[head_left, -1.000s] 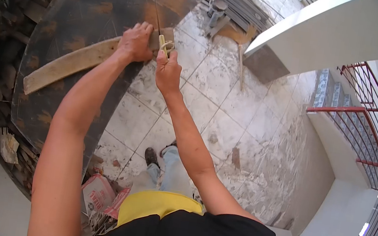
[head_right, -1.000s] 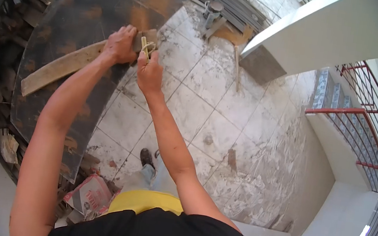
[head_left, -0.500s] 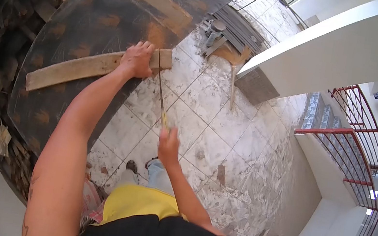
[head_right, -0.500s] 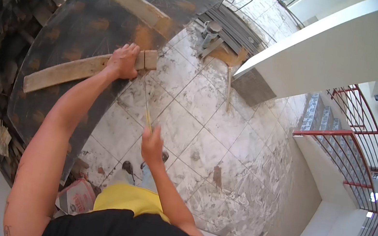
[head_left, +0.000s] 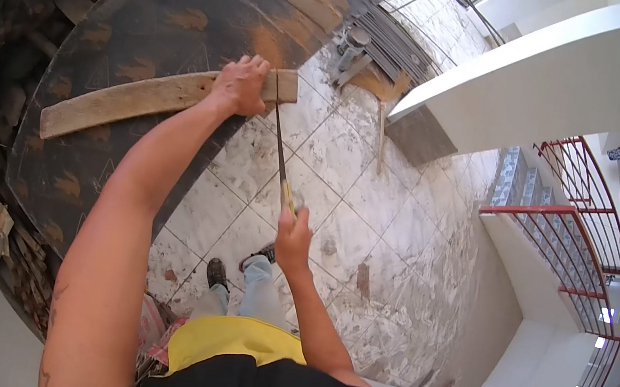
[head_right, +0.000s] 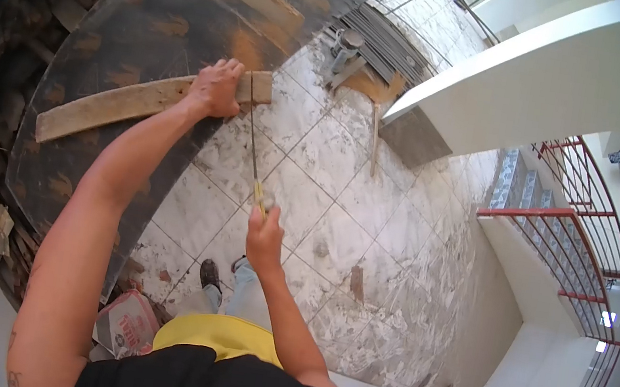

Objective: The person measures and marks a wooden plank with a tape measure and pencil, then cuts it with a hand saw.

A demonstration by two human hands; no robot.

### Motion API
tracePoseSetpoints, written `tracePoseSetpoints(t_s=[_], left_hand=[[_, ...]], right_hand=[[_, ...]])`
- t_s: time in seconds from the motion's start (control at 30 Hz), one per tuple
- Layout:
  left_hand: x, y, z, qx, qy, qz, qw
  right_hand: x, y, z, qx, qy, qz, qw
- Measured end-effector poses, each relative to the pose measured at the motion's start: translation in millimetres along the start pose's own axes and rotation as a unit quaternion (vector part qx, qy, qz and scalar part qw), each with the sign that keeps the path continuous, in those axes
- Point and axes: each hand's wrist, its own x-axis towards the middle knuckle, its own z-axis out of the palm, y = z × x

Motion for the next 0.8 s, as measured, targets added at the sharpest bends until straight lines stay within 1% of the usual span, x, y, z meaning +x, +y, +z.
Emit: tracePoseSetpoints(t_s=[0.07, 0.1, 0.13, 0.17, 0.23, 0.27, 0.33, 0.4, 0.47, 0.5, 0.57, 0.6, 0.63, 0.67, 0.73, 0.8], left_hand=[[-0.1, -2.9, -1.7, -0.003, -0.023, -0.001, 1.000], [-0.8, -2.1, -3.8, -0.002, -0.021, 0.001, 1.000], [-0.6, 1.1, -3.6, -0.003, -0.015, 0.000, 1.000], [1.8, 2.3, -1.8, -0.006, -0.015, 0.004, 1.000], [0.8, -1.4, -2.3, -0.025, -0.004, 0.003, 1.000], [0.1, -1.3, -3.4, -0.023, -0.004, 0.003, 1.000], [0.5, 1.4, -5.8, -0.013, -0.029, -0.009, 0.999], [0.7, 4.0, -5.4, -0.013, -0.025, -0.008, 1.000], [4.4, -3.9, -6.0, -0.006, -0.024, -0.012, 1.000], [4.0, -5.0, -5.0, -0.005, -0.024, -0.013, 1.000], [2.2, 1.9, -8.7, -0.002, -0.041, -0.011, 0.999], [5.1, 4.0, -9.0, -0.005, -0.040, -0.003, 0.999], [6.2, 3.4, -7.6, -0.007, -0.033, -0.006, 0.999], [3.4, 2.6, -6.8, -0.006, -0.029, -0.013, 0.999], [3.1, 5.5, -6.9, -0.008, -0.035, -0.021, 0.999], [4.6, 1.8, -4.2, -0.003, -0.045, -0.015, 0.999]], right_hand=[[-3.7, -5.6, -5.6, 0.005, -0.019, 0.014, 1.000], [21.3, -9.5, 9.7, 0.003, -0.003, -0.016, 1.000], [70.1, -17.9, 30.9, -0.003, 0.013, -0.049, 0.999], [113.8, -28.4, 48.9, -0.039, 0.027, -0.075, 0.996], [145.1, -61.8, 56.4, -0.031, 0.030, -0.070, 0.997], [134.6, -57.3, 52.8, -0.029, 0.030, -0.070, 0.997], [87.5, -25.5, 35.1, -0.020, -0.007, -0.045, 0.999], [12.4, 8.0, 12.8, 0.009, 0.035, -0.076, 0.996], [-24.6, 8.8, -6.7, 0.018, 0.017, -0.025, 0.999], [-10.0, 7.8, 3.8, 0.025, 0.019, -0.019, 0.999], [59.0, 2.0, 26.1, -0.018, 0.003, -0.070, 0.997], [99.5, -17.6, 38.5, -0.019, 0.011, -0.065, 0.998], [122.3, -32.3, 47.3, -0.022, 0.013, -0.062, 0.998], [117.1, -29.8, 45.6, -0.023, 0.011, -0.060, 0.998], [110.7, -26.3, 43.4, 0.018, -0.014, -0.059, 0.998], [54.4, -4.0, 28.8, -0.016, -0.005, -0.015, 1.000]])
